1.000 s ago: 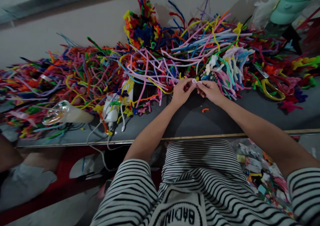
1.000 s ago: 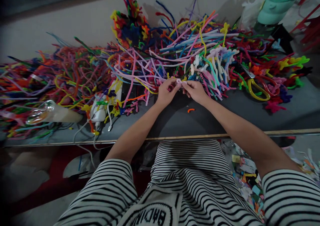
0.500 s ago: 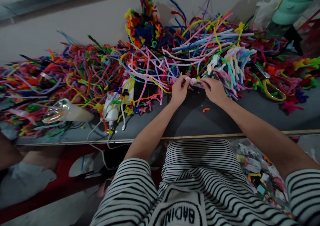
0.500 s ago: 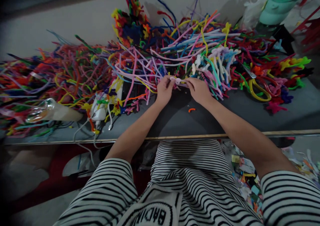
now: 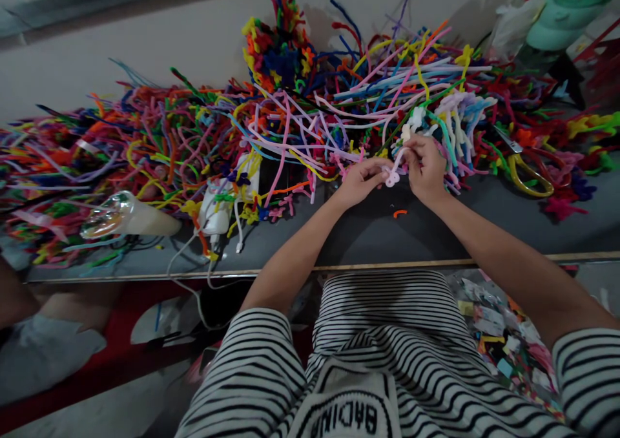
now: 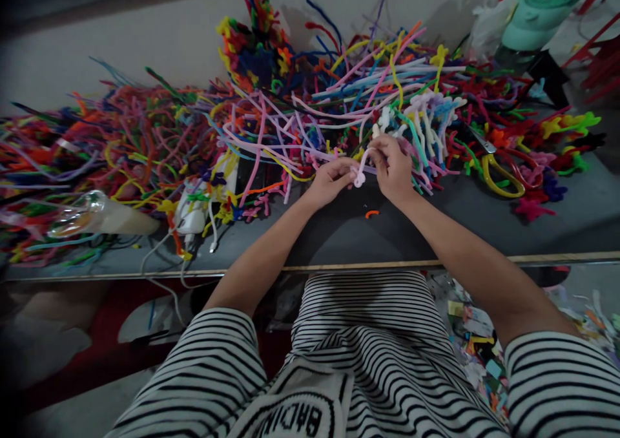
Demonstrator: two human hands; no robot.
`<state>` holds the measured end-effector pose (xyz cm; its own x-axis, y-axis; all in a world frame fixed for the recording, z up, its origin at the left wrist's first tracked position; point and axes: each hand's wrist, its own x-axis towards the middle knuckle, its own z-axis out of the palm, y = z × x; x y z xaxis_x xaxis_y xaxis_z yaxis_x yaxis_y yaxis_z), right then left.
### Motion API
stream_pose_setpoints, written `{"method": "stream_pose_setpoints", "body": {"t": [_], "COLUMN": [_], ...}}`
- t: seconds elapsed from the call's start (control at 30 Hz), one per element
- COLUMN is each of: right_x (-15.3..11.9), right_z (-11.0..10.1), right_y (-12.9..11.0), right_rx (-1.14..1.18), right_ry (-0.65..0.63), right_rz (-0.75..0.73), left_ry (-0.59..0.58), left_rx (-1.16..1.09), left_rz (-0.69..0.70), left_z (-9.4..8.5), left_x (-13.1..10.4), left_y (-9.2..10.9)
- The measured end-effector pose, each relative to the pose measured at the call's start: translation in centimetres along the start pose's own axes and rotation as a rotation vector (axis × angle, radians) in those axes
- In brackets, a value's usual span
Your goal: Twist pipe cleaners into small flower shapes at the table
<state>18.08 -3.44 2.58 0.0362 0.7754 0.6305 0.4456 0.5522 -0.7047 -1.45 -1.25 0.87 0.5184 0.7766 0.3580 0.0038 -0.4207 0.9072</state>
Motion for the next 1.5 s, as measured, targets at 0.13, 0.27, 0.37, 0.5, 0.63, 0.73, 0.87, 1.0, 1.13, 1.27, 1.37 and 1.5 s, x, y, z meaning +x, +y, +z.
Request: {"method": "stream_pose_setpoints", "body": {"t": [0.13, 0.27, 0.37, 0.5, 0.63, 0.73, 0.87, 1.0, 1.13, 1.27, 1.37, 1.5], "right_x": [0.1, 0.2, 0.2, 0.1, -0.1, -0.3, -0.4, -0.4, -0.4, -0.4, -0.5, -0.5], "right_z": [0.6, 0.8, 0.9, 1.0, 0.7, 0.5, 0.4, 0.4, 0.5, 0.5, 0.5, 0.6], "right_y": [-0.3, -0.5, -0.2, 0.0, -0.3, -0.5, -0.5, -0.3, 0.1, 0.4, 0.5, 0.5], "right_rx": [0.189, 0.326, 0.345, 0.278, 0.165, 0.072, -0.008, -0.075, -0.176, -0.223, -0.219, -0.242], "right_ry": [-0.053, -0.106, -0.157, -0.160, -0.255, -0.264, -0.258, -0.285, -0.318, -0.320, -0.328, -0.329], "right_rz": [0.149, 0.211, 0.170, 0.075, -0.014, -0.057, -0.080, -0.097, -0.157, -0.181, -0.200, -0.210], "left_ry": [0.011, 0.038, 0.118, 0.249, 0.337, 0.365, 0.395, 0.470, 0.488, 0.487, 0.486, 0.435], "left_rx": [0.057, 0.113, 0.116, 0.108, 0.083, 0.070, 0.064, 0.049, 0.032, 0.033, 0.001, -0.135], "left_rz": [0.025, 0.038, 0.074, 0.076, 0.085, 0.102, 0.117, 0.084, 0.050, 0.023, 0.011, -0.050], "left_z": [-0.1, 0.1, 0.5, 0.9, 1.1, 1.3, 1.8, 1.8, 1.6, 1.5, 1.4, 1.2], "left_x": [-0.2, -0.5, -0.8, -0.8, -0.7, -0.6, -0.6, -0.7, -0.7, -0.6, -0.6, -0.4], "left_y": [0.4, 0.4, 0.3, 0.3, 0.5, 0.7, 1.0, 1.0, 0.6, 0.4, 0.3, 0.0]}}
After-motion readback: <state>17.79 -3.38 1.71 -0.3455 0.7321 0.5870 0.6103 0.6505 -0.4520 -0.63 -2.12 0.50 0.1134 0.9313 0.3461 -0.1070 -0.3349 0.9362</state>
